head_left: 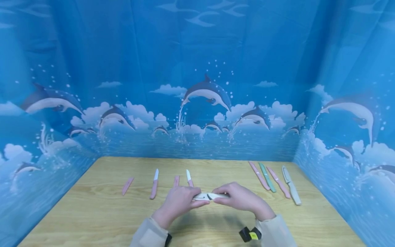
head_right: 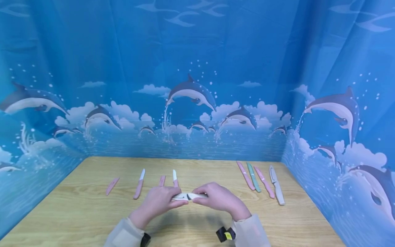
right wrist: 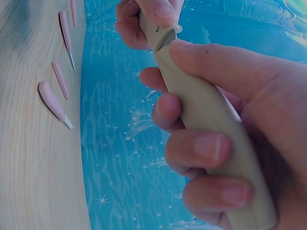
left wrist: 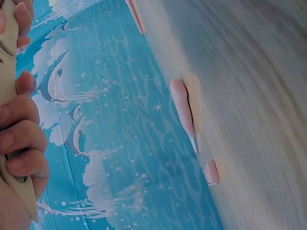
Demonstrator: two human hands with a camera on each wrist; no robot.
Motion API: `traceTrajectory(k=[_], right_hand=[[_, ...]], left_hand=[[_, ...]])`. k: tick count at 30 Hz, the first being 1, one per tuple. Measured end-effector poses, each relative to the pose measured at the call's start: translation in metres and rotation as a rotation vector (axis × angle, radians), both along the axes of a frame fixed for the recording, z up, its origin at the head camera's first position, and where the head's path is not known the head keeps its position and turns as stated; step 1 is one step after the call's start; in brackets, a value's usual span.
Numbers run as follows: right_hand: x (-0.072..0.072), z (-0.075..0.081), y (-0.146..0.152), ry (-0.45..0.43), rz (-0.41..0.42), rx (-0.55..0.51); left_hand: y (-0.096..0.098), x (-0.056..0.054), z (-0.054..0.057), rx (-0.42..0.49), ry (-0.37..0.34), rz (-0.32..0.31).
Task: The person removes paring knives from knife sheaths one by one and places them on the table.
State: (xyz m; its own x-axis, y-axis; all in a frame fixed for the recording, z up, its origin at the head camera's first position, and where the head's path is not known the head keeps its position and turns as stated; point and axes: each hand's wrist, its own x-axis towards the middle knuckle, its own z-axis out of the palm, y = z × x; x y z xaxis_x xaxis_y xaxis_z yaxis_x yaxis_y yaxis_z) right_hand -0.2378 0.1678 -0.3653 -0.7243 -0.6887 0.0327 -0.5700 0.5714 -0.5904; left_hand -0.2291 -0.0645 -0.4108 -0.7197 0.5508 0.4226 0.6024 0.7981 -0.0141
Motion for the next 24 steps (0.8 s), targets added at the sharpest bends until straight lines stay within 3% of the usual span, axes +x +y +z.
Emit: traceTrajectory(k=[24], right_hand=[[-0.0026,-0.0016,0.0020,0.008,0.001,0.023]], left_hand=[[-0.0010,-0.0021,-0.0011,0.001,-0.035,-0.005]])
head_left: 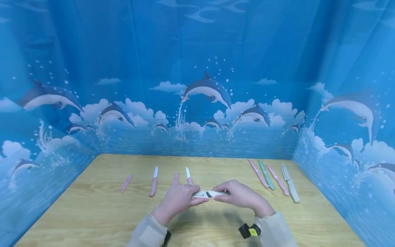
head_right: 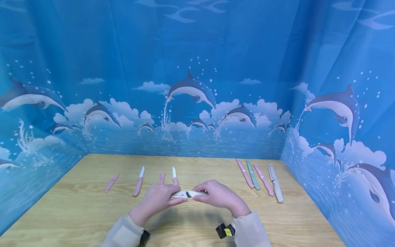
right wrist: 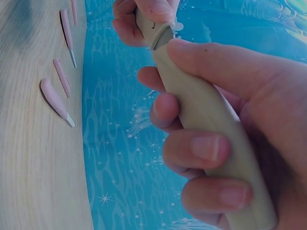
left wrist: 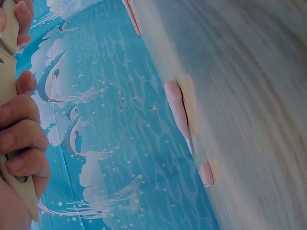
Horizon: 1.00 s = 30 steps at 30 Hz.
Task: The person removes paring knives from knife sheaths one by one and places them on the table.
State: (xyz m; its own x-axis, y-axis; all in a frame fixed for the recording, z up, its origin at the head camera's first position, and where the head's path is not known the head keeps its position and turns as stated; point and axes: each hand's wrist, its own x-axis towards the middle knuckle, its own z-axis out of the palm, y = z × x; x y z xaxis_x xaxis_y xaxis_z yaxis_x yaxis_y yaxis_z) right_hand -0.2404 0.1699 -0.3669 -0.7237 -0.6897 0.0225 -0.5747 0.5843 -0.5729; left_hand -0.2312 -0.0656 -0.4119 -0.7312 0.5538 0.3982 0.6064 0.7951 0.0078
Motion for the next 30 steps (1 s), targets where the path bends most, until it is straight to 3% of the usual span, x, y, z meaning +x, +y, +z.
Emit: traceTrajectory(k=[11,30], right_hand=[[-0.0020,-0.0001,0.0016,-0.008,-0.004,0.012],[-0.0005,0.0018,0.0030,-0.034,-0.022,0.016]], left_hand=[[-0.0007,-0.0017,0.0014,0.007,-0.053,0.003],[-0.0013,-0.0005,-0.0004,0.021,-0.014,-0.013]])
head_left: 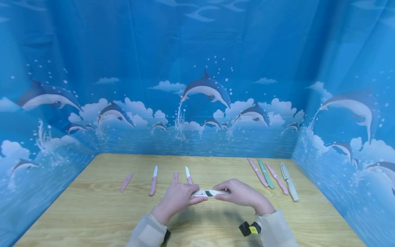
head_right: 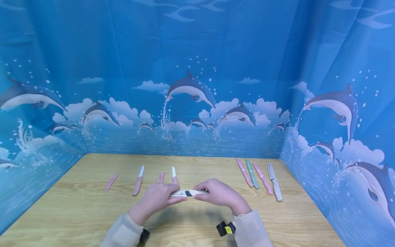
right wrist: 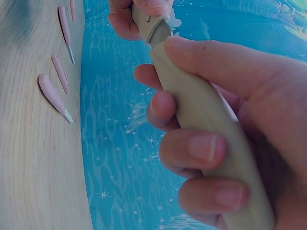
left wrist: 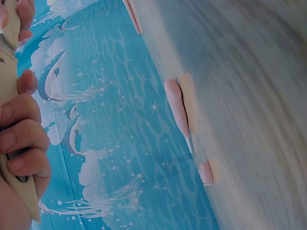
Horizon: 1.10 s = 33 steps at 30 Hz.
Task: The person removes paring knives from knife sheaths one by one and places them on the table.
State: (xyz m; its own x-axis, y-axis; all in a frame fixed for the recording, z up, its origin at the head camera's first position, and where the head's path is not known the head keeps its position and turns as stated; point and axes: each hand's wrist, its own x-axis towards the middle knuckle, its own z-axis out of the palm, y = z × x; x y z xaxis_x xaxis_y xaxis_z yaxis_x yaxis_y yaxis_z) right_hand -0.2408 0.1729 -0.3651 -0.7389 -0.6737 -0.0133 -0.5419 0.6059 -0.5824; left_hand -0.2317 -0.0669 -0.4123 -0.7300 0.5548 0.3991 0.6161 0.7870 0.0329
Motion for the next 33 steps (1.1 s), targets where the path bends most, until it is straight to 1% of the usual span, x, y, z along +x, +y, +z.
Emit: traceTrajectory(k=[14,23,33], right_hand=[[0.0000,0.0009,0.0015,-0.015,-0.013,0.002],[0.0001,0.0009,0.0031,-0.032,-0.019,-0.002],[-0.0002,0.0009,0.0035,-0.044,-0.032,0.001]], left_hand=[[-0.0003,-0.0001,0.0025,-0.006,-0.064,0.017],[-0.0004,0.0003,0.0033,-0.022,-0.047,0.020],[-0.0011,0.0000,0.0017,0.014,-0.052,0.015]])
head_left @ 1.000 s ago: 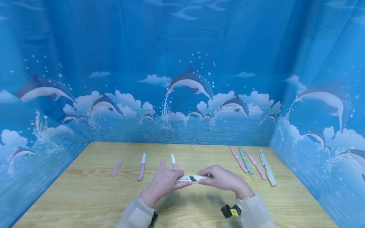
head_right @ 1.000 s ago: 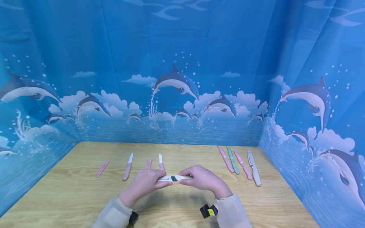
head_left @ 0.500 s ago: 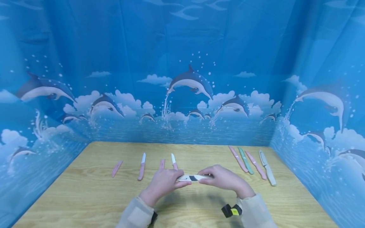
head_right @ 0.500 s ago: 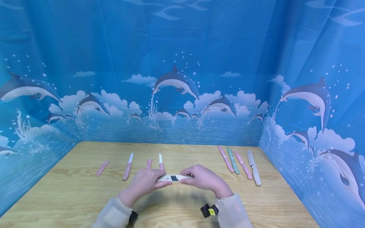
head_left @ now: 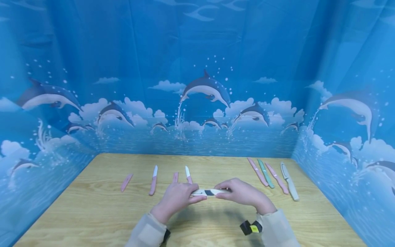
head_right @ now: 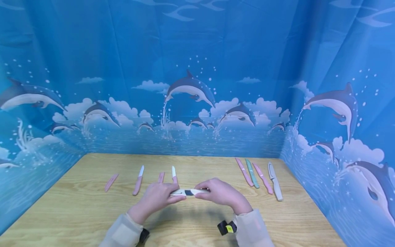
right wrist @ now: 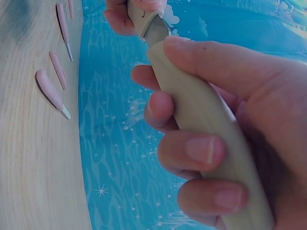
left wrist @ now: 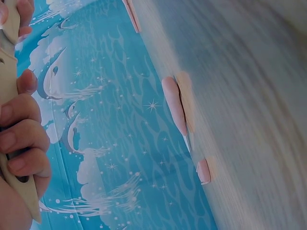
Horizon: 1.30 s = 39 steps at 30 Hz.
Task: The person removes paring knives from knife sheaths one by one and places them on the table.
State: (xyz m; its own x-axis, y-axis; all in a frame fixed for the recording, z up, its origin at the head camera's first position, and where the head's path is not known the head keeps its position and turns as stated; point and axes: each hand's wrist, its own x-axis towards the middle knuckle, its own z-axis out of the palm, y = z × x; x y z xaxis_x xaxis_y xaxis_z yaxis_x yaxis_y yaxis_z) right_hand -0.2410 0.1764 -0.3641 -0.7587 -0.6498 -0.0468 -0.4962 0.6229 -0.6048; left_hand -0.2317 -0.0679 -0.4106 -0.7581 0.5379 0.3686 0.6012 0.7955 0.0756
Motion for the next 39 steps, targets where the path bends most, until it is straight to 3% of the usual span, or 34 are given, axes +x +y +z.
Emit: traceTrajectory(k=[21,28,39], right_hand=[[-0.0002,0.0006,0.0022,-0.002,-0.016,0.005],[0.0003,0.0014,0.0033,0.007,-0.013,0.004],[-0.0015,0.0006,0.0054,0.022,0.001,0.010]], left_hand=[[-0.0001,-0.0011,-0.0014,0.003,-0.016,0.003],[-0.0004,-0.0009,-0.0020,-0.003,0.018,-0.002],[-0.0012,-0.0009,-0.0025,0.003,0.014,0.001]])
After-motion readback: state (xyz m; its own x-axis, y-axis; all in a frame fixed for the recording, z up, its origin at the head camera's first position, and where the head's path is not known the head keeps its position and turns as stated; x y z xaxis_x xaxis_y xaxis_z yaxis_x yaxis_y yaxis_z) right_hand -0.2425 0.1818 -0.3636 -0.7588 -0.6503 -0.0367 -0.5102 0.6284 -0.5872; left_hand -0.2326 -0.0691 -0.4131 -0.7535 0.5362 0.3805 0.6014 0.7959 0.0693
